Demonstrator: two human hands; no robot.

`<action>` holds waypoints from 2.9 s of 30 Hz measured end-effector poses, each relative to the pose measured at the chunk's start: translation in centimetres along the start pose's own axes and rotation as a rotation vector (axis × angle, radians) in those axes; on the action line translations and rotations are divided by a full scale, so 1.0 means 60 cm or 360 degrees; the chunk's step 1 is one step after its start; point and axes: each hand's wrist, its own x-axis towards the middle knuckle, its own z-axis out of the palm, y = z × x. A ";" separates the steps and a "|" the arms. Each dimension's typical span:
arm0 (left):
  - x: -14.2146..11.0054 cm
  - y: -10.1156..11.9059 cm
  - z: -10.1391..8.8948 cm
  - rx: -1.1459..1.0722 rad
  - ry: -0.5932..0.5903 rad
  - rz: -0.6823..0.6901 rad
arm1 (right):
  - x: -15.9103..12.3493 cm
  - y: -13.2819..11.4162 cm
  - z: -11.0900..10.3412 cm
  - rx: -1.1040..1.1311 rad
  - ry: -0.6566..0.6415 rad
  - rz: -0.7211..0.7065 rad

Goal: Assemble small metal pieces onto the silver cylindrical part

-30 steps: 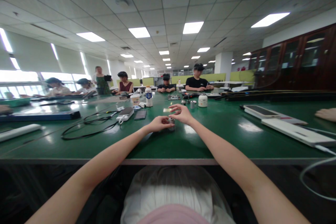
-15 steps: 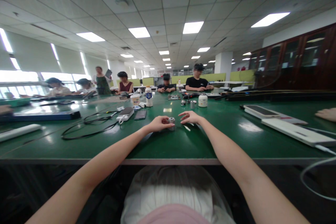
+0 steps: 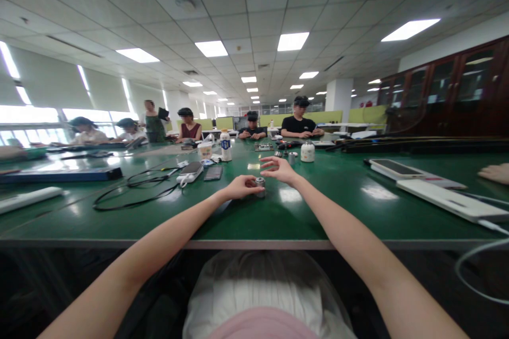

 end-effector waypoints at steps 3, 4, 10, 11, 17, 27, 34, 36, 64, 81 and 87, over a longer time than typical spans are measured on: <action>-0.001 0.001 0.000 -0.0004 0.0009 -0.0005 | -0.005 -0.012 0.013 0.0073 -0.0075 0.0008; -0.001 0.001 0.000 -0.0011 0.0004 -0.0003 | -0.007 -0.014 0.015 0.0083 -0.0087 0.0009; -0.002 0.005 -0.002 0.0026 0.0018 0.0007 | -0.011 -0.020 0.023 0.0048 -0.0097 -0.0022; -0.003 0.005 -0.002 0.0031 0.0020 0.0007 | -0.012 -0.021 0.025 0.0034 -0.0098 -0.0035; -0.003 0.005 -0.002 0.0011 0.0011 0.0010 | -0.011 -0.021 0.030 -0.0116 -0.0070 -0.0069; -0.003 0.006 -0.001 -0.0006 0.0013 0.0003 | -0.004 -0.009 0.024 -0.0210 0.0045 -0.0104; -0.003 0.007 -0.002 -0.0002 0.0016 -0.0014 | -0.009 -0.008 0.029 -0.0228 -0.0050 -0.0145; -0.002 0.006 -0.001 0.0000 0.0012 -0.0018 | -0.006 -0.009 0.029 -0.0228 -0.0009 -0.0166; -0.001 0.003 -0.001 -0.0002 -0.0005 -0.0014 | 0.002 0.034 -0.028 -0.0272 0.0013 0.0076; -0.003 0.005 -0.001 -0.0002 0.0017 -0.0003 | -0.012 -0.018 0.029 -0.0119 -0.0078 -0.0101; -0.002 0.006 0.000 -0.0036 -0.0012 -0.0016 | -0.004 -0.015 0.027 -0.0292 0.0106 -0.0096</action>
